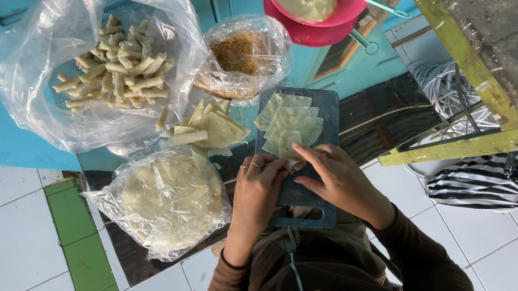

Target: The person takes thin dough wrappers from a pile on a cutting board, scoops filling from a pink bowl with a small spatula, places the filling on a wrapper, and folds the wrapper over it. The folded snacks are set aside with a bag of already rolled dough pieces on the table.

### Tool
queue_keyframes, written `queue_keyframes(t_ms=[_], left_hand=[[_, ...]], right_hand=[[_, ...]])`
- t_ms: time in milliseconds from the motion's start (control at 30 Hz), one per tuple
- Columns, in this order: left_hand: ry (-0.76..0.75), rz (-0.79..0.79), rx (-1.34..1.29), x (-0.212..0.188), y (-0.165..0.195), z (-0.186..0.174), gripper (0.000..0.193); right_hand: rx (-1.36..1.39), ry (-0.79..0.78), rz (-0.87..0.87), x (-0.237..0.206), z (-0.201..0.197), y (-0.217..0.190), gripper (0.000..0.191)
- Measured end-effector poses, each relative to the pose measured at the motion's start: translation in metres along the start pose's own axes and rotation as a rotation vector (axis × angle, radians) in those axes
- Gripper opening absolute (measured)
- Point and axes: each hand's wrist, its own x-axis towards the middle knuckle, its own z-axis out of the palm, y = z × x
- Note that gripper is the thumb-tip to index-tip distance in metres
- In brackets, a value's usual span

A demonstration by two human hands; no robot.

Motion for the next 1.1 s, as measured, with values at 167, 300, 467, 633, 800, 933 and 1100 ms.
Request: queue_keyframes(t_ms=[167, 300, 467, 633, 800, 933, 1100], left_hand=[[0.002, -0.049, 0.188, 0.010, -0.001, 0.015, 0.007], [-0.051, -0.008, 0.085, 0.017, 0.000, 0.003, 0.015], [-0.115, 0.075, -0.002, 0.014, 0.001, -0.015, 0.029], [0.027, -0.051, 0.172, 0.021, 0.000, 0.016, 0.011], [0.037, -0.098, 0.214, 0.020, -0.001, 0.031, 0.011], [0.057, -0.100, 0.271, 0.027, 0.003, 0.038, 0.014], [0.054, -0.142, 0.171, 0.030, 0.001, 0.037, 0.012]], right_hand=[[0.001, 0.021, 0.061, -0.001, 0.006, 0.001, 0.074], [0.012, 0.059, 0.037, 0.004, 0.009, 0.005, 0.075], [0.063, 0.058, 0.017, 0.005, 0.000, 0.008, 0.077], [0.132, 0.059, 0.011, 0.007, 0.000, 0.013, 0.084], [0.077, 0.207, 0.101, 0.010, 0.020, 0.014, 0.059], [0.077, 0.272, 0.124, 0.024, 0.028, 0.018, 0.044], [0.070, 0.154, 0.094, 0.032, 0.019, 0.030, 0.028]])
